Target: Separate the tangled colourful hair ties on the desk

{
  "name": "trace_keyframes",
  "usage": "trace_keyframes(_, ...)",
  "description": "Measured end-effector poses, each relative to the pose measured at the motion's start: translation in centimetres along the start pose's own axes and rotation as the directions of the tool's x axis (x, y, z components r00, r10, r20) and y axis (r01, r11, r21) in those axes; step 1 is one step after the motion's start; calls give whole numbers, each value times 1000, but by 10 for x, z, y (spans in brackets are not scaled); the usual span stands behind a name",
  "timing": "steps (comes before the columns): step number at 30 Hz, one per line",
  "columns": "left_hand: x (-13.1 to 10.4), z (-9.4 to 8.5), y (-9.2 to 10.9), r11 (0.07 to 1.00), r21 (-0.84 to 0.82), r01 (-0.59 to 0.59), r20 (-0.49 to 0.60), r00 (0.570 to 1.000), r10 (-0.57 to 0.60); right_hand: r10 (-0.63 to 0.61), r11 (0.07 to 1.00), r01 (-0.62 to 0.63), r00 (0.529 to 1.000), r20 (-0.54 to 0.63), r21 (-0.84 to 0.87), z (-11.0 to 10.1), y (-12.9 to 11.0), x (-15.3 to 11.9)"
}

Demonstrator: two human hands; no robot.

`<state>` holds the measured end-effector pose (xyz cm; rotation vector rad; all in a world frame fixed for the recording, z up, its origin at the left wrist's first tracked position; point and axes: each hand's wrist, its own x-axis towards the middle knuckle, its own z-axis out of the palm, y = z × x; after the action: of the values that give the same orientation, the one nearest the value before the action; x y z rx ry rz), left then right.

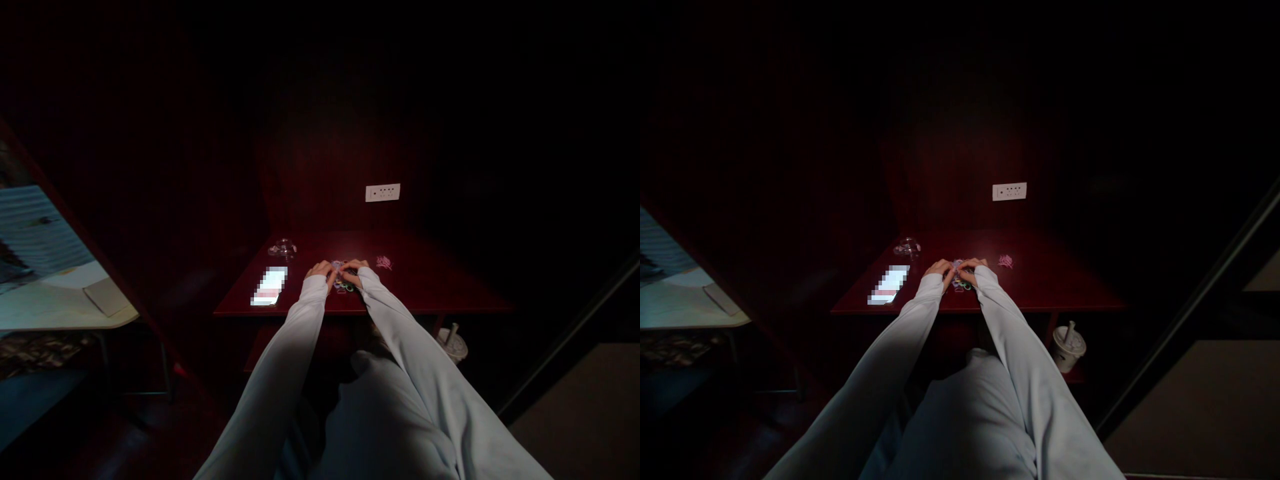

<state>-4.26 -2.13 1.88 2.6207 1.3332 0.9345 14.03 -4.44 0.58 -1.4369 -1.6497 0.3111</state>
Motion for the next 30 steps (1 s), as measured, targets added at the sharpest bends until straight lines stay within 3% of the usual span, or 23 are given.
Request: trace_keyframes(30, 1, 0, -2, 998, -58, -5, 16, 1000, 6, 24, 1000, -24, 1000, 2, 7, -2, -4, 1)
